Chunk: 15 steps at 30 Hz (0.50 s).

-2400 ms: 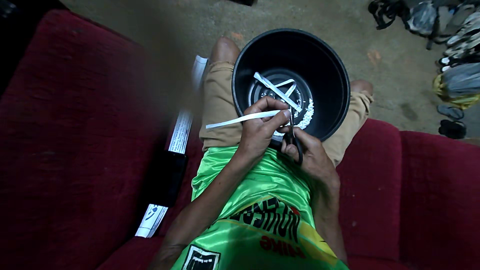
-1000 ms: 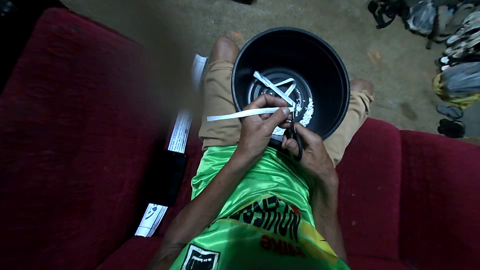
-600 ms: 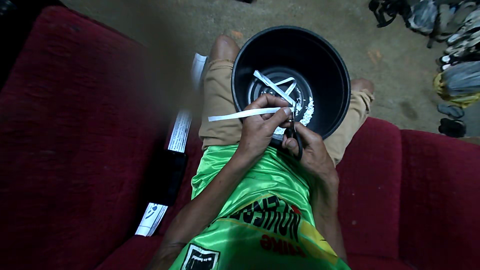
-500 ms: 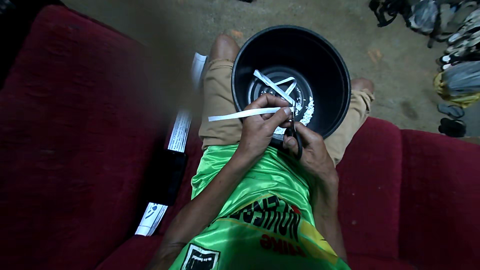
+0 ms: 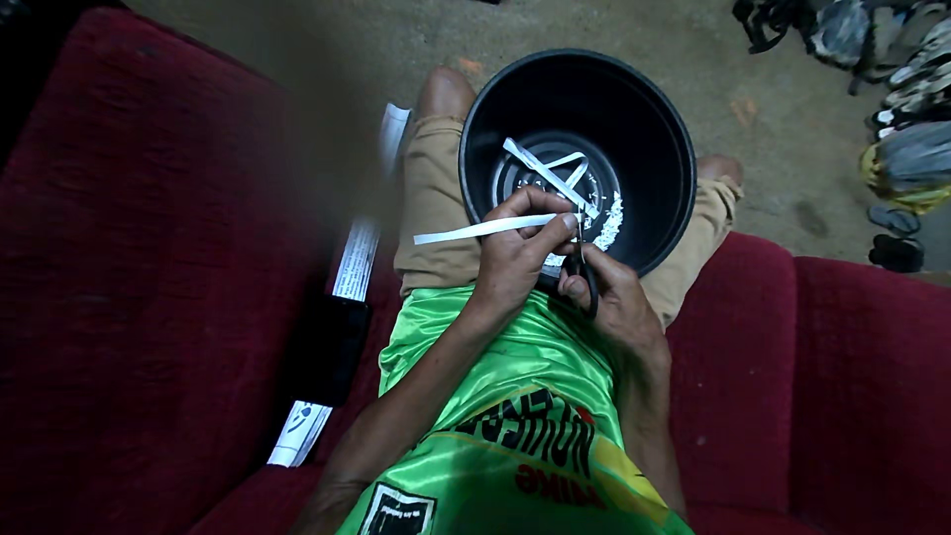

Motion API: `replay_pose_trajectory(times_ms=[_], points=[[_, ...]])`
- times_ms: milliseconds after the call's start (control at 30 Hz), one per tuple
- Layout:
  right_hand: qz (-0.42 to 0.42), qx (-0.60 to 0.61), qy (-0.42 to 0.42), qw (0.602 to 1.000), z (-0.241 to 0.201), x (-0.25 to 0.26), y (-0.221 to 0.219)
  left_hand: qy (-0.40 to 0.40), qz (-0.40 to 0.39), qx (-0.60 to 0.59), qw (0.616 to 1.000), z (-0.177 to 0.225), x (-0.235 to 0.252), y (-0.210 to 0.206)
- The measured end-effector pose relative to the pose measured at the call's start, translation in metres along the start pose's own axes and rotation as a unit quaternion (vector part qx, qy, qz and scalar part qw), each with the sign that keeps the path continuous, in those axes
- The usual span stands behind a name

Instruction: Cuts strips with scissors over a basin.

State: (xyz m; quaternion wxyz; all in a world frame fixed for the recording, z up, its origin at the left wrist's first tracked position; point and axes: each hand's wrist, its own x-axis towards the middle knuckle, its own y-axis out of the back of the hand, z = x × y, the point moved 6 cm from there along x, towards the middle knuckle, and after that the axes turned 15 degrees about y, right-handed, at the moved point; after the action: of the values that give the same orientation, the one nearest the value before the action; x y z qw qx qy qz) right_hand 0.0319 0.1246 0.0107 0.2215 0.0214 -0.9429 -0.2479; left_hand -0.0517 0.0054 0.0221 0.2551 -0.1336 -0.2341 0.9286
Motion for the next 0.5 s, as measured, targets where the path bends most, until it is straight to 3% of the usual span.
replay_pose_trajectory(times_ms=[500], points=[[0.023, 0.008, 0.007, 1.000, -0.0019, -0.0013, 0.0016, 0.008, 0.005, 0.032, 0.999, 0.0029, -0.0080, -0.0022]])
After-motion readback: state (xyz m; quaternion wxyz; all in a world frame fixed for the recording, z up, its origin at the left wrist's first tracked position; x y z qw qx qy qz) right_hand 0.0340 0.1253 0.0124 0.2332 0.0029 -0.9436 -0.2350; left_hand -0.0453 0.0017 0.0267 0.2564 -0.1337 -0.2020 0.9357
